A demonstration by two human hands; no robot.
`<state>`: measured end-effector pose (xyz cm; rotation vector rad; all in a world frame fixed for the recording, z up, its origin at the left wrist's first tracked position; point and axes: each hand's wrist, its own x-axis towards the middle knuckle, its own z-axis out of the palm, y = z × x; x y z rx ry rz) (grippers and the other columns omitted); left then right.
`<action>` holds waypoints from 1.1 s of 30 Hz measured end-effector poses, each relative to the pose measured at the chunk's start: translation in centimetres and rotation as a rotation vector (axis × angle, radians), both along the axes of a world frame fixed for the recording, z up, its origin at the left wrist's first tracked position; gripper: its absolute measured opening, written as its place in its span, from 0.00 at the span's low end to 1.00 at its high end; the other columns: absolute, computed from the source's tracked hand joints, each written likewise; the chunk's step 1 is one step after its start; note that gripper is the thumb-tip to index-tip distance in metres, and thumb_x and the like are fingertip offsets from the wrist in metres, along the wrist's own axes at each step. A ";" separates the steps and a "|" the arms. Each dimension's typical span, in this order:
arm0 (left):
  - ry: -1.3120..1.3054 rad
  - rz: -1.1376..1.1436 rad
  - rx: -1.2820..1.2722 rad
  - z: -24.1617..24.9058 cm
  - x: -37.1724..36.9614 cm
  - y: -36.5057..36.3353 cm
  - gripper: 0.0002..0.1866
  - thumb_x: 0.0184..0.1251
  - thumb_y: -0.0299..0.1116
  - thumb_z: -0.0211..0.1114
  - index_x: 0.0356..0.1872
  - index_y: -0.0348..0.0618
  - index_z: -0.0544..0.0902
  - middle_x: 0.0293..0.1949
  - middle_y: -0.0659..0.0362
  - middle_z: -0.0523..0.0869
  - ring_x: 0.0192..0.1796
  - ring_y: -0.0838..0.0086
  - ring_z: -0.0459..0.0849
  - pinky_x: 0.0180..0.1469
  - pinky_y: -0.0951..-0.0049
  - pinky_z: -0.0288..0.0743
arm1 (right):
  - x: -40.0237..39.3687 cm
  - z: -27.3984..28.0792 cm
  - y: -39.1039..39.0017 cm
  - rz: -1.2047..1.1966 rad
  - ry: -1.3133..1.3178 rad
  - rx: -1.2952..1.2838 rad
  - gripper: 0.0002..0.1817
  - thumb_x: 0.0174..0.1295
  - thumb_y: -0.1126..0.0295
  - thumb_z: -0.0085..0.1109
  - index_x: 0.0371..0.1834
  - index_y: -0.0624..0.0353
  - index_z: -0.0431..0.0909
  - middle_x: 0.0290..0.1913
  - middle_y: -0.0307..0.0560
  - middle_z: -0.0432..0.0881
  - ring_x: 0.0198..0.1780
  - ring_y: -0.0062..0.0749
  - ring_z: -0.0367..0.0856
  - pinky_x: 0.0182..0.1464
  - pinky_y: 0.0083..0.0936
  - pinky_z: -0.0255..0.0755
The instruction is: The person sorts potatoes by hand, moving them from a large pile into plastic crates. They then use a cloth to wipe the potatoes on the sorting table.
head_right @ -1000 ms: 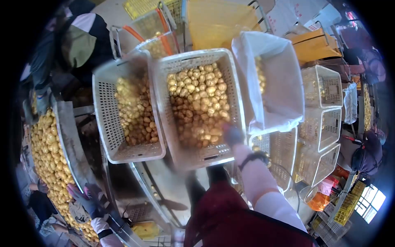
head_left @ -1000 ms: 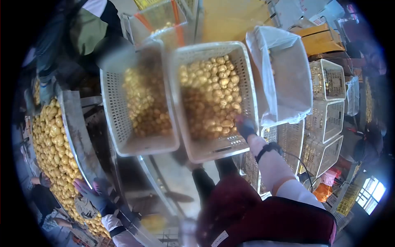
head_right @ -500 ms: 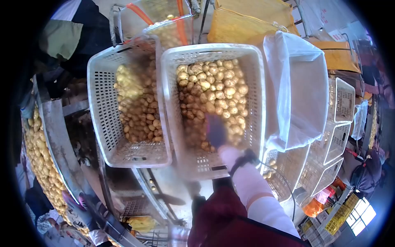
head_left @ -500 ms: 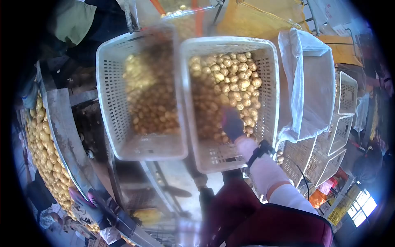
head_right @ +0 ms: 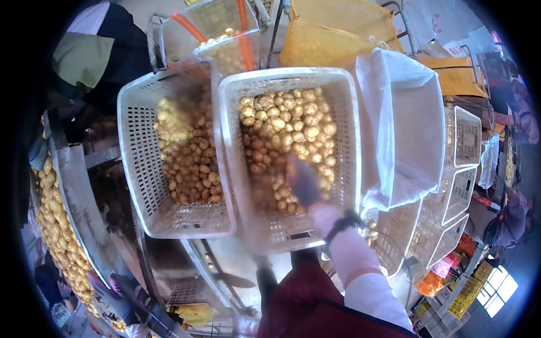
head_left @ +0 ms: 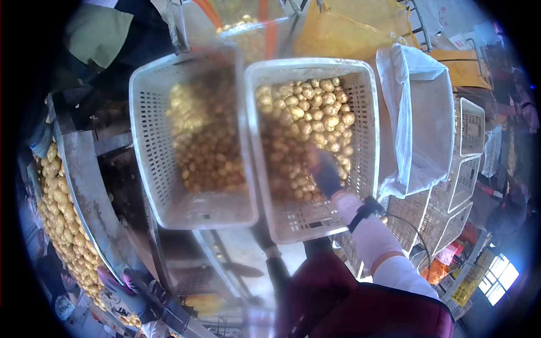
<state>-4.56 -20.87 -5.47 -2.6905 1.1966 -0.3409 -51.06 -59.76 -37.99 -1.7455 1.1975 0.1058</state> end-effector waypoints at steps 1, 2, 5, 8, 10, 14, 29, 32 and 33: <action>-0.008 0.018 0.040 0.3 -0.1 -0.1 0.43 0.79 0.62 0.45 0.78 0.34 0.56 0.75 0.38 0.62 0.76 0.46 0.63 0.76 0.51 0.57 | -0.5 2.7 -3.1 -0.009 0.065 -0.384 0.22 0.74 0.61 0.45 0.68 0.56 0.69 0.51 0.58 0.80 0.48 0.50 0.81 0.49 0.43 0.76; -0.018 0.034 0.079 0.8 -0.1 -0.2 0.42 0.79 0.62 0.45 0.78 0.33 0.57 0.75 0.38 0.62 0.76 0.46 0.63 0.75 0.52 0.58 | -1.0 3.5 -6.0 -0.060 0.169 -0.663 0.24 0.75 0.62 0.43 0.71 0.57 0.67 0.50 0.59 0.80 0.47 0.52 0.81 0.46 0.45 0.77; -0.085 0.040 0.116 0.8 -0.2 0.0 0.40 0.81 0.59 0.44 0.77 0.34 0.60 0.70 0.38 0.70 0.68 0.46 0.73 0.69 0.53 0.67 | -1.7 1.8 -11.8 -0.225 0.211 -0.709 0.23 0.70 0.64 0.46 0.69 0.46 0.69 0.51 0.62 0.80 0.52 0.60 0.81 0.53 0.51 0.77; -0.175 -0.052 0.149 0.8 -0.1 -0.2 0.38 0.81 0.58 0.44 0.75 0.33 0.63 0.67 0.37 0.75 0.63 0.44 0.78 0.65 0.53 0.71 | 0.1 1.0 -14.0 -0.175 0.319 -0.583 0.24 0.68 0.66 0.47 0.68 0.40 0.72 0.50 0.62 0.82 0.53 0.62 0.81 0.55 0.52 0.76; -0.191 -0.098 0.126 1.2 -1.0 -2.4 0.38 0.81 0.58 0.43 0.74 0.32 0.65 0.66 0.37 0.76 0.62 0.44 0.79 0.64 0.53 0.73 | 0.2 0.9 -14.8 -0.126 0.320 -0.388 0.22 0.70 0.61 0.49 0.67 0.42 0.74 0.54 0.61 0.83 0.55 0.57 0.82 0.56 0.47 0.77; -0.156 -0.053 0.067 1.5 -2.3 -4.4 0.38 0.81 0.58 0.43 0.74 0.31 0.64 0.67 0.37 0.74 0.64 0.45 0.77 0.65 0.53 0.71 | 2.3 -6.5 -10.7 -0.153 0.058 0.047 0.25 0.63 0.58 0.64 0.65 0.45 0.77 0.61 0.52 0.80 0.56 0.37 0.82 0.58 0.33 0.76; -0.091 0.035 0.137 0.9 0.0 -0.3 0.41 0.80 0.60 0.44 0.78 0.34 0.57 0.76 0.40 0.64 0.76 0.46 0.64 0.75 0.51 0.58 | -3.5 2.9 0.9 -0.739 0.034 -0.398 0.30 0.68 0.60 0.58 0.71 0.59 0.67 0.62 0.63 0.78 0.61 0.57 0.77 0.62 0.43 0.72; -0.085 0.036 0.110 0.8 -0.2 -0.7 0.40 0.81 0.59 0.45 0.78 0.34 0.57 0.76 0.40 0.64 0.76 0.46 0.64 0.75 0.51 0.59 | -6.3 -2.1 1.2 -0.537 0.385 -0.363 0.35 0.64 0.59 0.62 0.74 0.57 0.64 0.62 0.60 0.79 0.60 0.53 0.80 0.61 0.41 0.73; -0.076 0.028 0.102 0.8 -0.3 -0.8 0.40 0.81 0.58 0.45 0.78 0.34 0.57 0.75 0.40 0.64 0.76 0.46 0.64 0.75 0.51 0.59 | -7.2 -4.4 1.9 -0.465 0.421 -0.327 0.38 0.63 0.58 0.63 0.75 0.56 0.63 0.61 0.57 0.80 0.58 0.49 0.81 0.60 0.39 0.74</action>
